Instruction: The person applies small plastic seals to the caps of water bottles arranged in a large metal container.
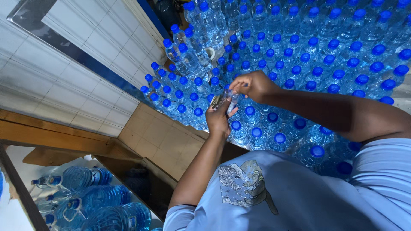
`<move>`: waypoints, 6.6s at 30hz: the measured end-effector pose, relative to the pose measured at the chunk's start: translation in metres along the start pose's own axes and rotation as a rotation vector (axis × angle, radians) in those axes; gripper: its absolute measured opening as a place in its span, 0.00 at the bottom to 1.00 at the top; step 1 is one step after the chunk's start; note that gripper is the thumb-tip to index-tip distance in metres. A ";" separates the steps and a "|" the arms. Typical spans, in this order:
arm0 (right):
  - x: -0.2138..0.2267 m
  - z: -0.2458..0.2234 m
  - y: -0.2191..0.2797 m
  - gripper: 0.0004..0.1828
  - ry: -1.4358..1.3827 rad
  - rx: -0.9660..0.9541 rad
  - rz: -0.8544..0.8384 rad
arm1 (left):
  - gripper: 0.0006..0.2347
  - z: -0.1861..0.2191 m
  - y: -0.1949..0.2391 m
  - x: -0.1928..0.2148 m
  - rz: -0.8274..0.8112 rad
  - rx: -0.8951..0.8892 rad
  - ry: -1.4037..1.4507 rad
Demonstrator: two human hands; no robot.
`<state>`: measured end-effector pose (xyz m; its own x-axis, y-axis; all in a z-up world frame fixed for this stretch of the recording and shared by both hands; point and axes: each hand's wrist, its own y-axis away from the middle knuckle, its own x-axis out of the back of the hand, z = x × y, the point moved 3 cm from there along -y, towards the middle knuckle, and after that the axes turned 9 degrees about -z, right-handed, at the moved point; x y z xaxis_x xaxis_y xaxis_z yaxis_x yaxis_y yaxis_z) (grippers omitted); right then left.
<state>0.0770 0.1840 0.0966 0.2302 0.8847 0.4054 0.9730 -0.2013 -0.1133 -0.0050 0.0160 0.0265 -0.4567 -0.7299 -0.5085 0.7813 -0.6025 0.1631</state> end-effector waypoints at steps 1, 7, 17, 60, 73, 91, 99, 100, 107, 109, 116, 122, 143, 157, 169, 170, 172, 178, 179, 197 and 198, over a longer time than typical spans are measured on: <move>0.002 -0.012 0.005 0.06 0.117 0.107 0.095 | 0.12 0.001 0.001 -0.001 0.016 -0.012 -0.018; 0.026 -0.018 0.009 0.09 -0.193 -0.192 -0.385 | 0.10 0.002 0.000 -0.006 0.047 -0.054 -0.103; 0.117 0.186 -0.056 0.12 0.737 -0.285 0.048 | 0.14 -0.009 -0.002 -0.002 0.034 -0.033 -0.050; 0.031 0.050 -0.038 0.27 0.128 0.153 -0.183 | 0.14 -0.013 0.004 0.011 0.039 0.014 0.029; -0.008 0.009 -0.008 0.06 -0.201 -0.045 -0.071 | 0.11 0.004 0.020 0.006 0.037 -0.072 -0.047; 0.186 0.288 -0.088 0.01 0.672 -0.399 0.320 | 0.16 -0.017 0.014 0.018 -0.038 0.110 -0.033; 0.186 0.251 -0.069 0.03 0.552 -0.423 0.410 | 0.18 -0.020 0.010 0.032 -0.019 0.132 0.004; 0.191 0.249 -0.071 0.09 0.530 -0.384 0.366 | 0.16 -0.019 0.007 0.032 -0.020 0.117 -0.008; 0.176 0.267 -0.083 0.07 0.559 -0.181 0.282 | 0.20 -0.016 0.007 0.026 -0.021 0.128 0.016; 0.169 0.269 -0.083 0.06 0.521 -0.042 0.297 | 0.18 -0.022 0.005 0.030 -0.031 0.132 0.034; 0.136 0.238 -0.074 0.08 1.250 0.062 0.458 | 0.20 -0.021 0.006 0.033 -0.006 0.157 0.010; 0.102 0.195 -0.046 0.45 0.948 -0.312 -0.002 | 0.14 -0.023 0.005 0.034 -0.060 0.084 0.000; -0.033 0.008 -0.006 0.05 -0.307 -0.128 -0.198 | 0.10 -0.008 0.016 0.024 -0.050 -0.003 0.064; -0.004 0.018 -0.008 0.20 -0.263 -0.228 -0.510 | 0.11 -0.019 0.003 0.036 0.047 -0.062 -0.064; 0.156 0.257 -0.146 0.12 0.793 -0.178 0.393 | 0.12 -0.013 0.007 0.048 -0.041 0.093 -0.017; 0.161 0.287 -0.159 0.12 0.792 -0.182 0.388 | 0.12 -0.011 0.007 0.046 -0.038 0.098 -0.016; 0.161 0.341 -0.183 0.12 0.980 0.041 0.354 | 0.17 -0.007 0.009 0.045 -0.028 0.093 0.000; 0.140 0.286 -0.170 0.09 1.026 0.007 0.510 | 0.10 -0.011 0.006 0.051 -0.069 0.067 0.030; 0.135 0.267 -0.163 0.09 1.026 0.007 0.507 | 0.10 -0.008 0.008 0.049 -0.066 0.068 0.030; -0.036 0.000 -0.044 0.13 -0.281 -0.061 -0.285 | 0.12 -0.001 0.008 0.032 0.140 -0.131 0.095; -0.034 -0.005 -0.043 0.12 -0.263 -0.065 -0.265 | 0.12 0.002 0.010 0.029 0.147 -0.129 0.103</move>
<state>0.0277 0.1602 0.0919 -0.0345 0.9857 0.1649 0.9992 0.0307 0.0257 -0.0112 -0.0118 0.0150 -0.2933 -0.7663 -0.5717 0.8872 -0.4410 0.1359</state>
